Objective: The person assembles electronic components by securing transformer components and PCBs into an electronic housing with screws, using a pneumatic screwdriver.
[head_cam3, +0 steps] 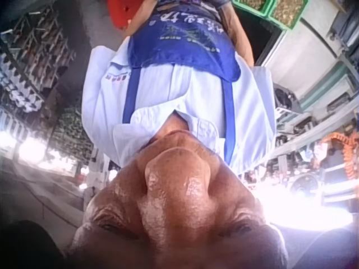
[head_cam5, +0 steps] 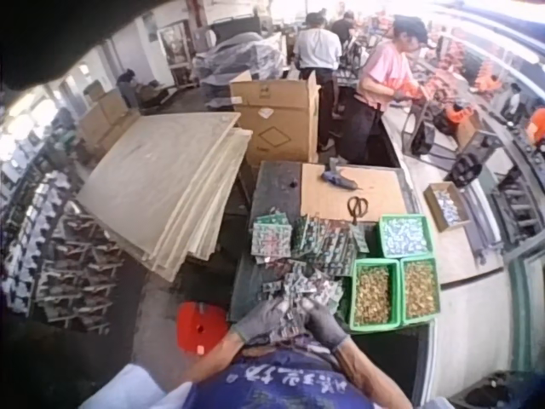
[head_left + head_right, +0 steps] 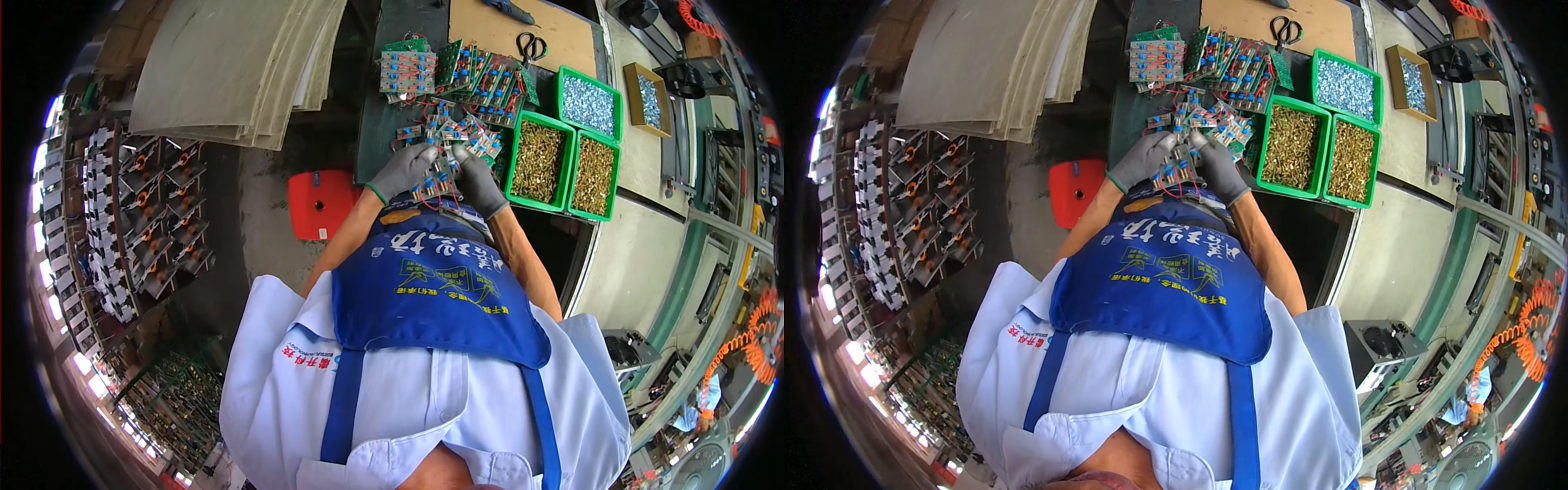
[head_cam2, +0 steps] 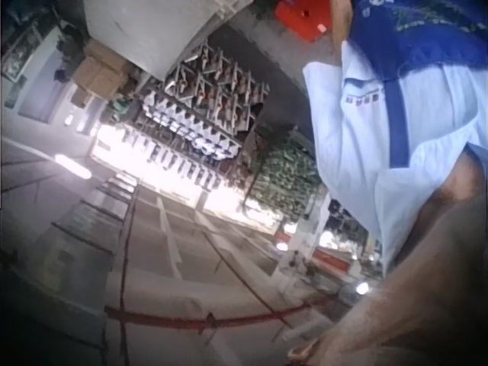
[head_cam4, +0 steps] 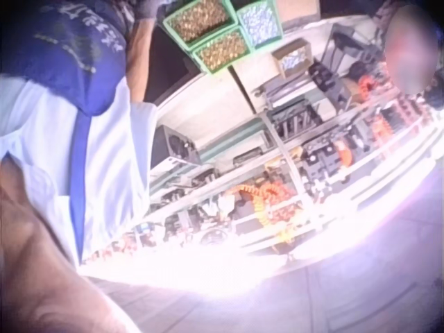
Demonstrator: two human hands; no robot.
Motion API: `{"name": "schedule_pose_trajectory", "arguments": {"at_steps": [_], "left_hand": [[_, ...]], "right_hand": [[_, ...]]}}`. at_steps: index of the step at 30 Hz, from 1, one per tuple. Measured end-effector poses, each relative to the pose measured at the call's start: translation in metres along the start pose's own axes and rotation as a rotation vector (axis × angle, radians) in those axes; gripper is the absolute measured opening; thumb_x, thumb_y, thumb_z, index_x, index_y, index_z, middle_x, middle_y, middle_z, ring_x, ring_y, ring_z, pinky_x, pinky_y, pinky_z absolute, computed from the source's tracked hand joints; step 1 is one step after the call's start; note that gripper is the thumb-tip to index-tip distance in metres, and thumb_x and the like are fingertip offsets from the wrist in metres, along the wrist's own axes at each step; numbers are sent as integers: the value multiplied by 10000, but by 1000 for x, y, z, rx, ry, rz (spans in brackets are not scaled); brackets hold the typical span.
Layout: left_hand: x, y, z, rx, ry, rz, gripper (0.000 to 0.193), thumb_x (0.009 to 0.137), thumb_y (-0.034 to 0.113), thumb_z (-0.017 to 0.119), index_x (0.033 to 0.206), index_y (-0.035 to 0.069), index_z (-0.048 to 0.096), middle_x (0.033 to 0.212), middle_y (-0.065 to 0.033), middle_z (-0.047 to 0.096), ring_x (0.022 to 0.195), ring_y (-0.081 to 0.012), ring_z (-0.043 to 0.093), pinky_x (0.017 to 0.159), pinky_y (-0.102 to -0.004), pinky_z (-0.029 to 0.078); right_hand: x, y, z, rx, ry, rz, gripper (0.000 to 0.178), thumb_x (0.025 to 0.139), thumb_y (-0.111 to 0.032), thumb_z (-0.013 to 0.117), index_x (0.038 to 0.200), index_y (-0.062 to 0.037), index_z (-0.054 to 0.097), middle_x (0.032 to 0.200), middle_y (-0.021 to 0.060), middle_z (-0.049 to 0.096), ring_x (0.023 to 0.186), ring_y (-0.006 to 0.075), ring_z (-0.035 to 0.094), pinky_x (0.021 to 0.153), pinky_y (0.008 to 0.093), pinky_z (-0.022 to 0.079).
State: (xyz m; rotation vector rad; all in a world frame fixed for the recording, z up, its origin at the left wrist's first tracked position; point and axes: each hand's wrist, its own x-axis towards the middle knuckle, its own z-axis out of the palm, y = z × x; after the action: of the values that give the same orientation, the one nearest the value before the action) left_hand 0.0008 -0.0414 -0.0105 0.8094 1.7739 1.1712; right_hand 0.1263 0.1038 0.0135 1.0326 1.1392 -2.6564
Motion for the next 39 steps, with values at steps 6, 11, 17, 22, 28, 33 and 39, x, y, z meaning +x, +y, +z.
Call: {"name": "schedule_pose_trajectory", "arguments": {"at_steps": [6,11,17,22,28,33,39], "left_hand": [[19,-4,0,-229,147,-181,295,983,264,486,1074,24,632,964,-25,616,919,-131,561,854,-304,450],[3,-13,17,-907,-18,-209,202,947,185,576,1059,49,674,1000,-1,646,957,-96,582,891,-252,450],[6,-25,34,-866,169,-217,226,966,195,565,1101,48,672,1011,5,660,899,-82,595,830,-242,478],[-1,-17,30,-1024,36,-253,289,995,250,507,1158,54,642,1053,-18,663,934,-111,622,841,-286,520],[-4,-15,29,-1312,-21,-288,343,1009,322,478,1195,55,588,1037,-82,671,882,-187,669,795,-355,572],[8,3,19,-1089,120,-347,379,1002,373,473,1188,58,571,1009,-99,671,857,-207,688,773,-369,584],[18,-25,15,-780,206,-217,349,854,85,681,1147,-36,535,1199,-159,610,1076,-260,637,869,-390,553]], "right_hand": [[17,24,-19,-81,2,-133,206,957,-259,618,1016,-63,644,810,-56,585,649,38,471,579,202,374],[20,30,-25,14,26,-92,213,972,-281,591,945,-77,649,708,-88,493,582,25,391,517,217,302],[15,38,-18,225,29,-135,204,968,-212,572,992,-25,648,756,-41,559,655,51,483,588,228,381],[8,37,-15,275,-81,-106,266,987,-208,503,1154,-13,573,1108,101,640,963,188,635,881,362,523],[10,43,-19,393,-103,-73,284,985,-220,504,1180,-24,568,1116,83,645,996,217,632,899,400,520],[21,14,-35,-409,135,-377,267,942,-297,612,1039,-50,644,838,16,627,687,103,551,626,269,439],[36,0,-71,-1043,828,-459,646,867,-484,625,1160,91,598,1190,295,586,1079,410,588,926,439,464]]}}
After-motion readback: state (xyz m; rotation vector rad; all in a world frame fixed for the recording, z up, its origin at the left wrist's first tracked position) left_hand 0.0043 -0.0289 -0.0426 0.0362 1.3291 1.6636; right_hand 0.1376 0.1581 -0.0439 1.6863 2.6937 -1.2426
